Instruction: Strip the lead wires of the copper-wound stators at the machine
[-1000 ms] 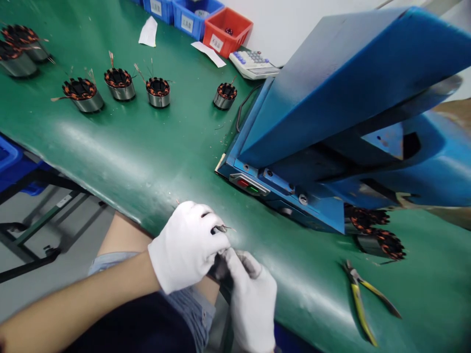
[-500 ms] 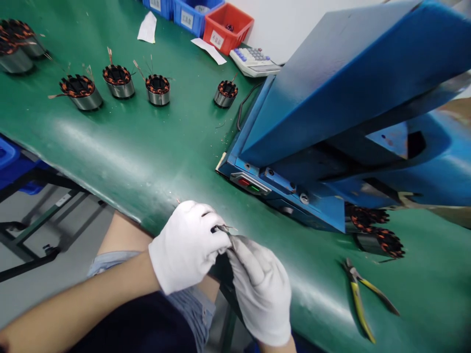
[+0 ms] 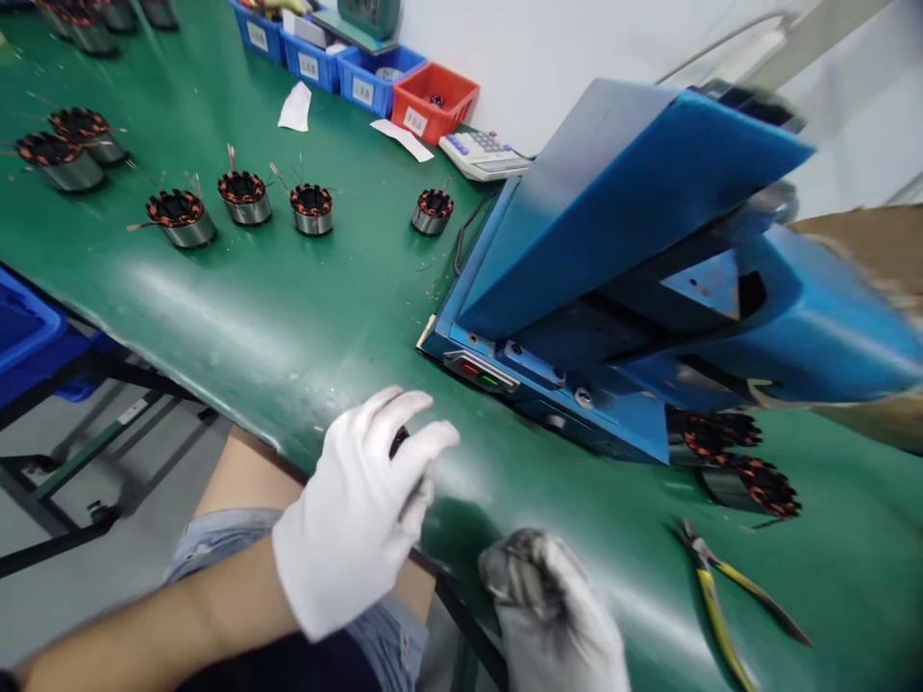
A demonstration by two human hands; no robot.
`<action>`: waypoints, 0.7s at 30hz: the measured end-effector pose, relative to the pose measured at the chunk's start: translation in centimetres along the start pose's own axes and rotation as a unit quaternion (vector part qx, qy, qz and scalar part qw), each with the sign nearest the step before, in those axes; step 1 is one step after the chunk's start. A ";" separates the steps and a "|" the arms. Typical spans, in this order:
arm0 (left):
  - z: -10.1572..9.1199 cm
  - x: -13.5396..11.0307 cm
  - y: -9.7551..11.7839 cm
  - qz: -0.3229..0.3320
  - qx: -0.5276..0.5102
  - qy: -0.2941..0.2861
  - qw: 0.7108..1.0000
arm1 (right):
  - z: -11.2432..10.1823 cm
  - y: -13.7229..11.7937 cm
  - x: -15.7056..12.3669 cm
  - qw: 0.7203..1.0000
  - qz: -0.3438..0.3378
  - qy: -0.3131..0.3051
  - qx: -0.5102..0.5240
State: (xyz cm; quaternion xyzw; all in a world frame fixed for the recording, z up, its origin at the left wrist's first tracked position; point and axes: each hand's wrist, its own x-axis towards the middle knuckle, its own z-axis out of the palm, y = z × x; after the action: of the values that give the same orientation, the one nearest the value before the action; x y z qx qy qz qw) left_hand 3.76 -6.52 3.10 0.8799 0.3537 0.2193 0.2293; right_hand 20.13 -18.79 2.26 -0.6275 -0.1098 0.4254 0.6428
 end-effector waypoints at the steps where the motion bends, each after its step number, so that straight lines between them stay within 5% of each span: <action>1: -0.3 -0.2 0.1 0.020 0.006 -0.023 1.000 | 0.2 0.7 -0.1 1.000 0.017 0.003 0.023; 5: -1.3 -0.1 -0.6 0.146 0.080 -0.118 0.979 | 1.5 2.3 0.1 0.997 0.032 0.036 0.053; 10: -0.6 1.1 -2.1 0.234 0.144 -0.116 0.955 | 2.3 2.3 0.2 0.997 0.046 0.051 -0.023; 16: 0.1 1.4 -2.1 0.205 0.053 -0.118 0.970 | 2.9 4.1 -0.1 0.999 -0.041 -0.004 -0.020; 21: 0.4 1.2 -1.2 0.134 0.027 -0.080 0.987 | 4.5 3.9 0.1 0.993 0.043 -0.019 -0.107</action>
State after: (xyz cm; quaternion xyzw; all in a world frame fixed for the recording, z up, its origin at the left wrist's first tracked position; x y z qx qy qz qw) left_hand 4.14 -5.01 2.42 0.9400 0.2186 0.1674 0.2015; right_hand 15.58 -16.06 -0.45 -0.6886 -0.1394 0.4506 0.5508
